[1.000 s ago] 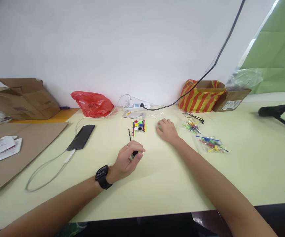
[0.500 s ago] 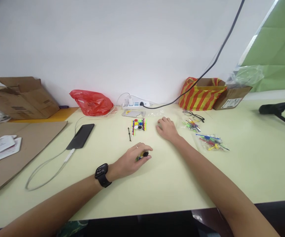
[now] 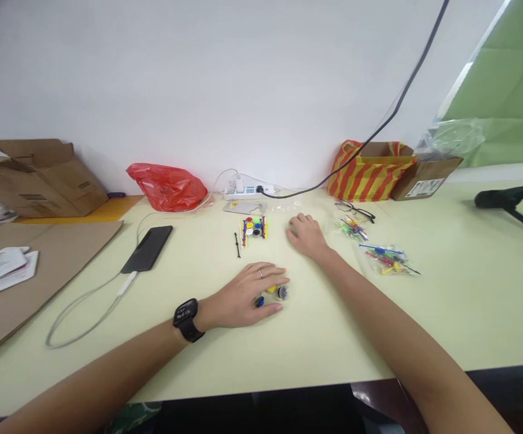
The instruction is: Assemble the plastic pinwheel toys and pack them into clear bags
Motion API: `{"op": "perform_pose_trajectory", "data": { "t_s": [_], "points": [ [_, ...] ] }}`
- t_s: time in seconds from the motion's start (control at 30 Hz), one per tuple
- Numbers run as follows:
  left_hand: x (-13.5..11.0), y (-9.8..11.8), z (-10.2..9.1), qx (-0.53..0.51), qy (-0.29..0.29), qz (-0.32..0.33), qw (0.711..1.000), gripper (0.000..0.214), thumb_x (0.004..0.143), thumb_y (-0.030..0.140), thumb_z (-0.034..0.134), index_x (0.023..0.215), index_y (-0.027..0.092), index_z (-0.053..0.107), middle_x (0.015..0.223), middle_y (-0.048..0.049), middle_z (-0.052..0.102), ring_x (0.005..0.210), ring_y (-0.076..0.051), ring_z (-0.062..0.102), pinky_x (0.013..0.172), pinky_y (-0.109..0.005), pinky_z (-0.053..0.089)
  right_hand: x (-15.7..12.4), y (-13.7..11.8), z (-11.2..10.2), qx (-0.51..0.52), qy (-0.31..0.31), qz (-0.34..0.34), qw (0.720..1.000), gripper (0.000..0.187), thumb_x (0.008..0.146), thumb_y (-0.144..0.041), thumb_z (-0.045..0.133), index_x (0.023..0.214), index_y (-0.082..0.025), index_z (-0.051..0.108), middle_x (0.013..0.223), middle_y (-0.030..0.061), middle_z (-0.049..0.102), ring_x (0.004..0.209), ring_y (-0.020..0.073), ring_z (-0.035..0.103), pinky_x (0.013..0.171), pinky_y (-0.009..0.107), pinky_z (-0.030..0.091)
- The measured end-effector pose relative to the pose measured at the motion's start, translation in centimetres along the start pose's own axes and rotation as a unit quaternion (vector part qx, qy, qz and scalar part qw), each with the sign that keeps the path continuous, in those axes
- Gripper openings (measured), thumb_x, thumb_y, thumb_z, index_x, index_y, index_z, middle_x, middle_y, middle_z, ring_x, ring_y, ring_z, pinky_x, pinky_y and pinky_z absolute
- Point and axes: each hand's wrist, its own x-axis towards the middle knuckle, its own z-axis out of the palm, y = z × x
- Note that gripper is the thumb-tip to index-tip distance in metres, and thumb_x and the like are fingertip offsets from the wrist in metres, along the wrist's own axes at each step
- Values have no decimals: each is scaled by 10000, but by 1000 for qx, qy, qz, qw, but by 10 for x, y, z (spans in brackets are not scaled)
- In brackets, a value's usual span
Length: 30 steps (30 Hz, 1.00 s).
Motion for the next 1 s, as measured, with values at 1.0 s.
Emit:
{"op": "perform_pose_trajectory", "data": {
  "t_s": [1.0],
  "points": [
    [-14, -115, -37, 131, 141, -159, 968, 299, 1000, 225, 494, 1252, 236, 654, 1337, -70, 671, 1311, -264, 562, 1147, -466, 453, -3, 0, -4, 1, -18, -9, 1000, 305, 999, -360, 506, 1212, -185, 636, 1204, 148, 660, 1106, 328, 564, 967, 449, 433]
  ]
}}
